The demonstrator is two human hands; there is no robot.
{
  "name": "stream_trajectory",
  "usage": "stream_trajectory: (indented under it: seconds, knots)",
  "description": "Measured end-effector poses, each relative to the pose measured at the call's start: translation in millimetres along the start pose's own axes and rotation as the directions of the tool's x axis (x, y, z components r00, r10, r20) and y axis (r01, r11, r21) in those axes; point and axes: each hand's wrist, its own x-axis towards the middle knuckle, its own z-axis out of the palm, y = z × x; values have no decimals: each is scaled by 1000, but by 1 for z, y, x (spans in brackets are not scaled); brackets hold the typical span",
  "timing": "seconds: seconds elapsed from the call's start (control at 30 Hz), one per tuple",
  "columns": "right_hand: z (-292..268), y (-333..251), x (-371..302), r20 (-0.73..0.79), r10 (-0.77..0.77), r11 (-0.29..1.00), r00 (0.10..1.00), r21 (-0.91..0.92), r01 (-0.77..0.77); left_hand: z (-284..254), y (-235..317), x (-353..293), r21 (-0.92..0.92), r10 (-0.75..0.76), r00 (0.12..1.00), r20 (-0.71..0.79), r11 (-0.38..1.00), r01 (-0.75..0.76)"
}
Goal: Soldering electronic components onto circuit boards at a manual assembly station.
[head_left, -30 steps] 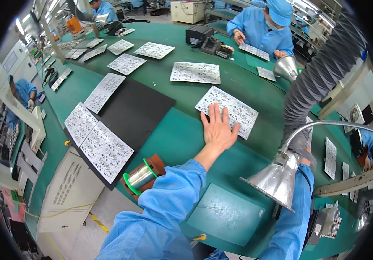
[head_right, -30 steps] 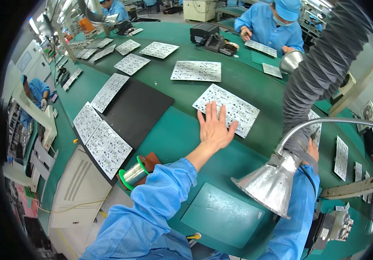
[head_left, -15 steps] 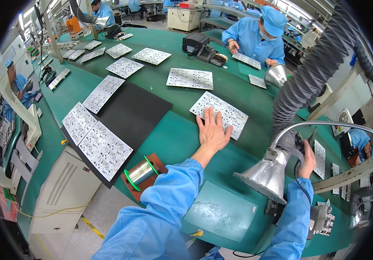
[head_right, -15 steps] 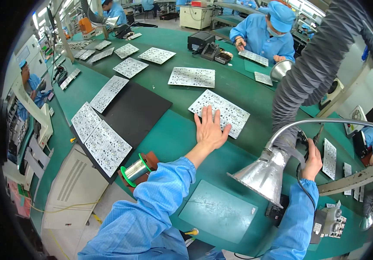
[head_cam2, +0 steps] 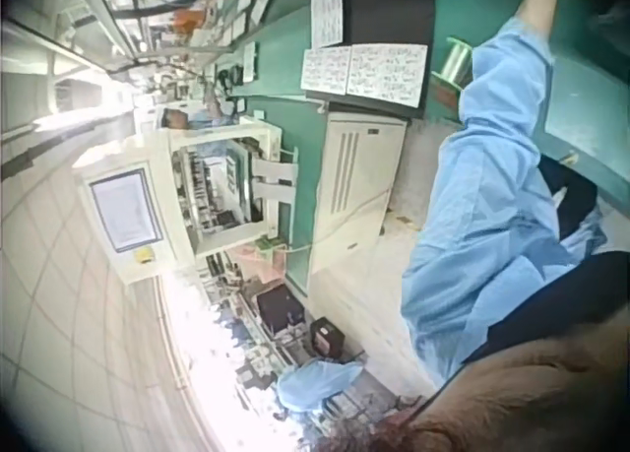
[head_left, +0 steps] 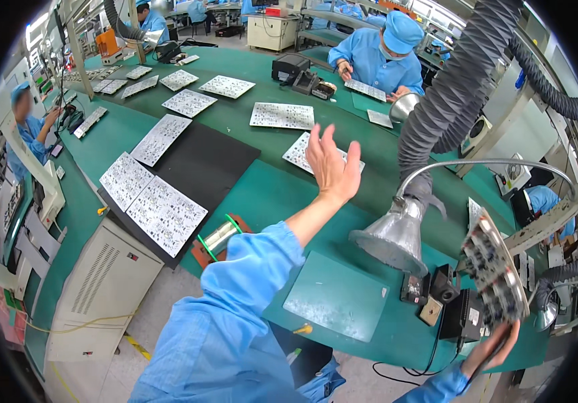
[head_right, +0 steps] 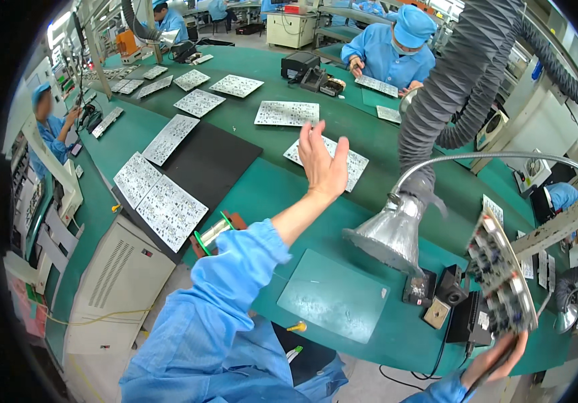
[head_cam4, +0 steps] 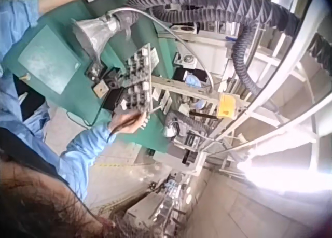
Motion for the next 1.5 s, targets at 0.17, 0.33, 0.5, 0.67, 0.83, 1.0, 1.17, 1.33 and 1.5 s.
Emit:
stream_trajectory:
  seconds: [0.17, 0.33, 0.5, 0.67, 0.83, 1.0, 1.17, 1.33, 1.5]
  knots:
    - [-58, -14, -16, -173, -230, 971, 958, 24, 237, -98, 113, -20, -412, 504, 863, 34, 794, -448]
    - [-77, 38, -70, -79, -245, 919, 966, 298, 257, -166, 180, -69, -478, 728, 594, 343, 679, -557]
    - [-34, -90, -85, 374, -231, 810, 898, 586, -36, -189, 168, -97, -457, 655, 383, 651, 741, -492]
    - [-28, -112, -70, 635, -298, 801, 713, 573, -174, -206, 126, -107, -485, 566, 364, 740, 823, -295]
    - [-11, -108, -106, 557, -60, 660, 828, 645, -386, -211, 92, -117, -493, 317, 555, 769, 847, 199]
    - [1, -120, -169, 662, 147, 312, 735, 674, -670, -202, 83, -161, -547, -48, 638, 769, 468, 694]
    - [4, -132, -167, 724, 295, 335, 623, 532, -778, -189, 80, -174, -606, -111, 641, 759, 237, 759]
    - [-1, -114, -160, 636, 239, 428, 733, 609, -668, -178, 51, -138, -365, 297, 707, 642, 929, -58]
    - [7, -99, -145, 576, -34, 806, 817, 499, -319, -171, 8, -155, 57, 190, 600, 777, 928, -368]
